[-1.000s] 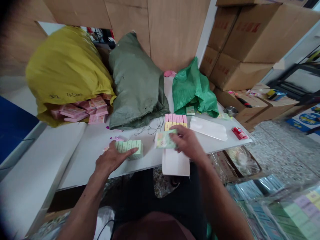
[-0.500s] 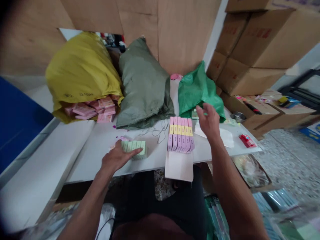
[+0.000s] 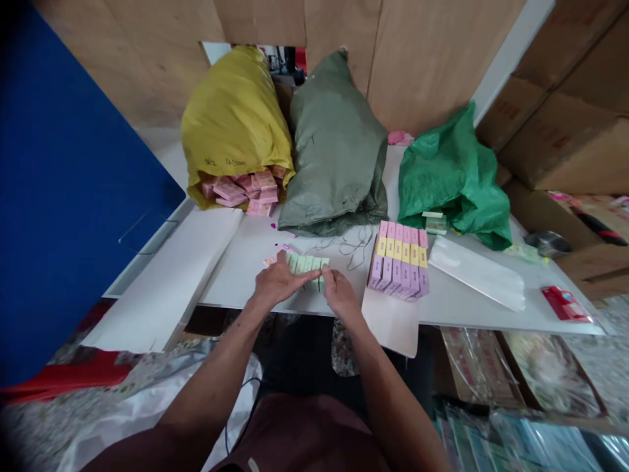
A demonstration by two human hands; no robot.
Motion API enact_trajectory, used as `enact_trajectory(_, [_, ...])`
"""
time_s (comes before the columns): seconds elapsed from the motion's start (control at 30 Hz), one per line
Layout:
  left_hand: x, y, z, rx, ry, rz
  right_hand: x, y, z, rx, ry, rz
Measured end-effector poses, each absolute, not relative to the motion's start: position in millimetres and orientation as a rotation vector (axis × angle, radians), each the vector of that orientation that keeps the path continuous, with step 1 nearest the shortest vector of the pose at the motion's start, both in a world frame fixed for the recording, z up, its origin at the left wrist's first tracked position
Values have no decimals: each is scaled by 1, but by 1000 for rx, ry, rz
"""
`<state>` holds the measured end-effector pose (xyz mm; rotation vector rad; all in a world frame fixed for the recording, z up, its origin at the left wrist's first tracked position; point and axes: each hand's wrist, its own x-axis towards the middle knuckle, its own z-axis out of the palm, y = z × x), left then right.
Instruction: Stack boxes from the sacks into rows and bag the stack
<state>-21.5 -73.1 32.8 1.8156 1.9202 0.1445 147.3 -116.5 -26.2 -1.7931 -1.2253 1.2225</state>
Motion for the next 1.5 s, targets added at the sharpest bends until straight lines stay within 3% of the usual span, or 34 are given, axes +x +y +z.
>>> enact_trajectory(0.13, [-29, -94, 23, 1828, 1803, 416, 162, -124, -24, -1674, -1312, 1068])
enact_trajectory(0.27, [-44, -120, -18, 1964, 1600, 827, 177, -150, -24, -1563, -1552, 952])
enact_trajectory(0.5, [-59, -125, -78, 1986, 1360, 908, 180, -153, -45, -1774, -1704, 864])
enact_trajectory(0.63, [-58, -124, -75, 1840, 1404, 1045, 171, -151, -36, -1732, -1631, 917])
enact_trajectory(0.83, [-49, -149, -42, 2313, 1102, 1594, 158, -176, -21, -1300, -1161, 1417])
enact_trajectory(1.13, [-33, -159, -19, 2395, 973, 1671, 150, -189, -23, -1134, -974, 1472])
enact_trajectory(1.27, [-39, -159, -29, 2133, 1069, 1690, 153, -190, -18, -1361, -1126, 1285])
enact_trajectory(1.37, [-46, -158, -42, 1679, 1208, 1617, 149, -194, -13, -1607, -1359, 866])
enact_trajectory(1.5, [-59, -152, -59, 1086, 1116, 1568, 134, -200, -7, -1617, -1605, 291])
